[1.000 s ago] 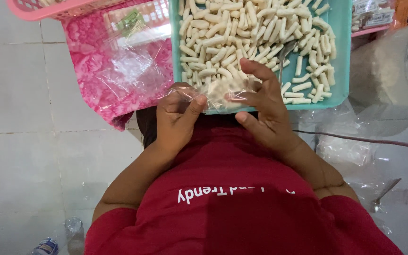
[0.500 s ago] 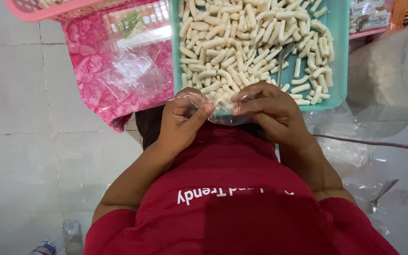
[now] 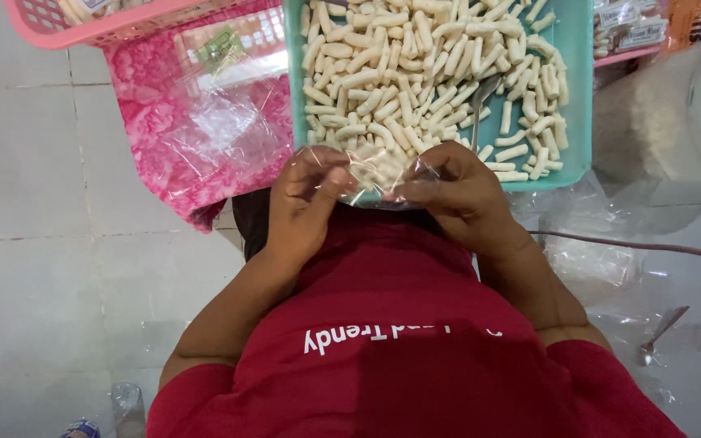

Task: Packaging small snacks into plastic bags and adding labels

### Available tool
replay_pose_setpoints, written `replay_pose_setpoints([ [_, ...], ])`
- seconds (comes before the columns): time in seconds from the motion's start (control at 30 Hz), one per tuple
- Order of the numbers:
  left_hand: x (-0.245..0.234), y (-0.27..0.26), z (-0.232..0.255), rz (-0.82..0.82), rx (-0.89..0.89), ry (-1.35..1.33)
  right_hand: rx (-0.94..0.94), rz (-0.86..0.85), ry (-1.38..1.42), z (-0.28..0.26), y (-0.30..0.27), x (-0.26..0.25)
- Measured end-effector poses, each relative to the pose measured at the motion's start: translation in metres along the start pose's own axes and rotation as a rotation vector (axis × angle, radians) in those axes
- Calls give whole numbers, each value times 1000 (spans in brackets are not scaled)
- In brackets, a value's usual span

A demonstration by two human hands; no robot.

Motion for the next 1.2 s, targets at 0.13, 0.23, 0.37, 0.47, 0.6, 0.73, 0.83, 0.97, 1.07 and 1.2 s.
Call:
replay_pose_setpoints([
  [0.13,-4,0,-8,76,-48,-38,65,37,99,-4,0,-1],
  [0.23,-8,-2,-19,128,-147,-37,15,16,-126,11,-6,-6],
  [0.37,-10,0,-23,109,-85,-90,84,49,-25,14,-8,0],
  [0.47,2,4,-19,-14,5,-282,187,113,159,16,-9,-1],
  [0.6,24,0,-25,-209,60,-502,266,111,356,15,-3,8],
  [0.73,20,2,-22,-160,17,-575,167,19,414,25,-6,22],
  [0.83,8,4,-27,-23,76,-657,221,-51,434,17,0,26],
  [0.97,1,7,-31,50,15,-791,520,-129,242,9,2,29],
  [1.07,-4,6,-25,137,-88,-852,386,-107,97,1,4,20],
  [1.2,-23,11,-35,227,-119,-897,110,116,-169,-13,-11,-19],
])
Point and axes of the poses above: each hand's wrist, its own y-axis towards the middle knuckle, its own x-axis out of the palm, z = x × y, the point moved 5 cm from there along y, towards the middle knuckle, and after that the axes turned 10 degrees about y, right-handed, at the moved point
